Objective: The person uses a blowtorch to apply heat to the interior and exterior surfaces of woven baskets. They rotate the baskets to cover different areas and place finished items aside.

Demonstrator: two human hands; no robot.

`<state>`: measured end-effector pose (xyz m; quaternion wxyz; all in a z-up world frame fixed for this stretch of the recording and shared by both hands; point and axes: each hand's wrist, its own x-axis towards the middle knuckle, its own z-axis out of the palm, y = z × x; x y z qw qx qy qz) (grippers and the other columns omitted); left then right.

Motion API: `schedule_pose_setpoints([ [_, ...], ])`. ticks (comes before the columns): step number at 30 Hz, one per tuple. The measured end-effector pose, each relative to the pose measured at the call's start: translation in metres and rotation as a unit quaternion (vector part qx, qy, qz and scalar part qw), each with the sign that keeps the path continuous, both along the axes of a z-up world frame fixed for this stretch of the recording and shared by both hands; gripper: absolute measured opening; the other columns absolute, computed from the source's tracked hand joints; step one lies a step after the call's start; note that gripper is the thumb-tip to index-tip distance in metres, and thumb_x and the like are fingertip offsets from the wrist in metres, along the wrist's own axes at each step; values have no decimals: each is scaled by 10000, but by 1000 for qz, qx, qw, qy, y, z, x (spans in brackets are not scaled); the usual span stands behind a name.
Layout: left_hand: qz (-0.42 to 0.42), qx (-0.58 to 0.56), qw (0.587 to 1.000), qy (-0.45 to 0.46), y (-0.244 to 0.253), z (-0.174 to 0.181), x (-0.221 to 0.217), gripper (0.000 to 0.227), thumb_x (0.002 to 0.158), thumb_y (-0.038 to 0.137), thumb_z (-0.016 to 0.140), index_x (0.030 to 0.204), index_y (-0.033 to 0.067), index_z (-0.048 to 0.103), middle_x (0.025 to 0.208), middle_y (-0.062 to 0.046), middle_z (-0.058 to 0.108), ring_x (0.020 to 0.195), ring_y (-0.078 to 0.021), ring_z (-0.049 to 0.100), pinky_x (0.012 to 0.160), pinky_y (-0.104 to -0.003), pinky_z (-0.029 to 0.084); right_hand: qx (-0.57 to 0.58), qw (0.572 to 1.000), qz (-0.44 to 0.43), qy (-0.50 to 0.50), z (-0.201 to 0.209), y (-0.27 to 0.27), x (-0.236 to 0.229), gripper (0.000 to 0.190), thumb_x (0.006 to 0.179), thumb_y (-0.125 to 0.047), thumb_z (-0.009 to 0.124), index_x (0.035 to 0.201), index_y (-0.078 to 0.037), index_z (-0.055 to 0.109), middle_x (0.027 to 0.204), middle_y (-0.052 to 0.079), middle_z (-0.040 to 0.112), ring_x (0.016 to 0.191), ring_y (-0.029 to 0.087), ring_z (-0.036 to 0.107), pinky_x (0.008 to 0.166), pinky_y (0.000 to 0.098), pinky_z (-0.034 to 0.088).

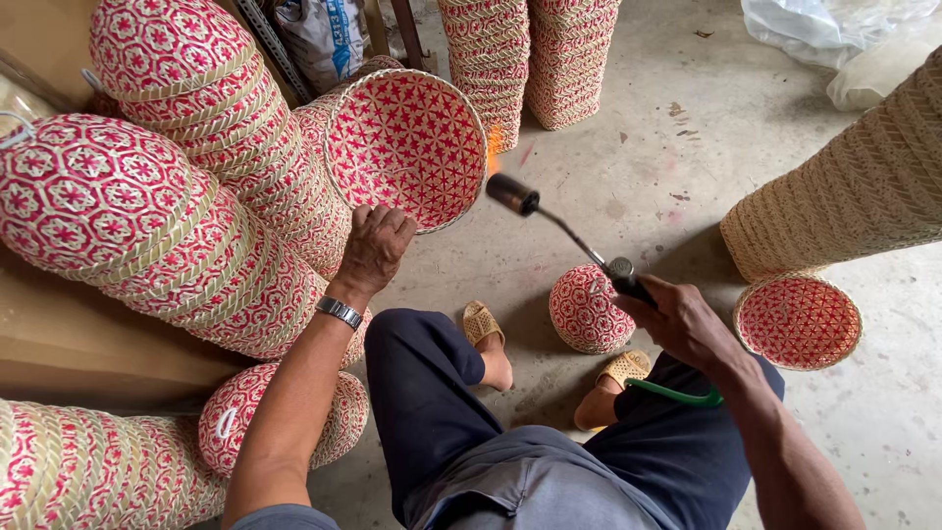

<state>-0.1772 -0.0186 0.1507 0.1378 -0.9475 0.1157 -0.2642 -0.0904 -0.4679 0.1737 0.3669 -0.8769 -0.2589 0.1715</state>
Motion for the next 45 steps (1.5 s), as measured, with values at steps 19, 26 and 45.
schedule_pose_setpoints([
  [19, -64, 8, 995, 69, 24, 0, -7, 131, 902, 96, 609, 998, 107, 697, 1006, -46, 680, 1040, -228, 616, 1030, -397, 421, -27, 999, 9, -29, -1, -26, 52, 314, 960, -351, 607, 1119, -106, 721, 665, 40, 678, 599, 152, 630, 560, 355, 498],
  [26, -78, 121, 983, 111, -8, -13, 2, 96, 928, 107, 587, 933, 144, 676, 933, -5, 662, 1015, -187, 611, 1088, -420, 406, -25, 999, -14, -19, 25, 8, 82, 355, 998, -387, 630, 1055, -46, 713, 718, 68, 660, 619, 154, 592, 550, 360, 486],
  [45, -134, -884, 439, -86, 23, -101, 14, 470, 1046, 441, 596, 1309, 53, 627, 1291, -91, 685, 1176, -228, 642, 1028, -393, 528, -27, 995, -33, 95, 11, -3, 38, 306, 952, -380, 663, 1117, -127, 718, 687, 35, 641, 563, 117, 528, 488, 321, 441],
])
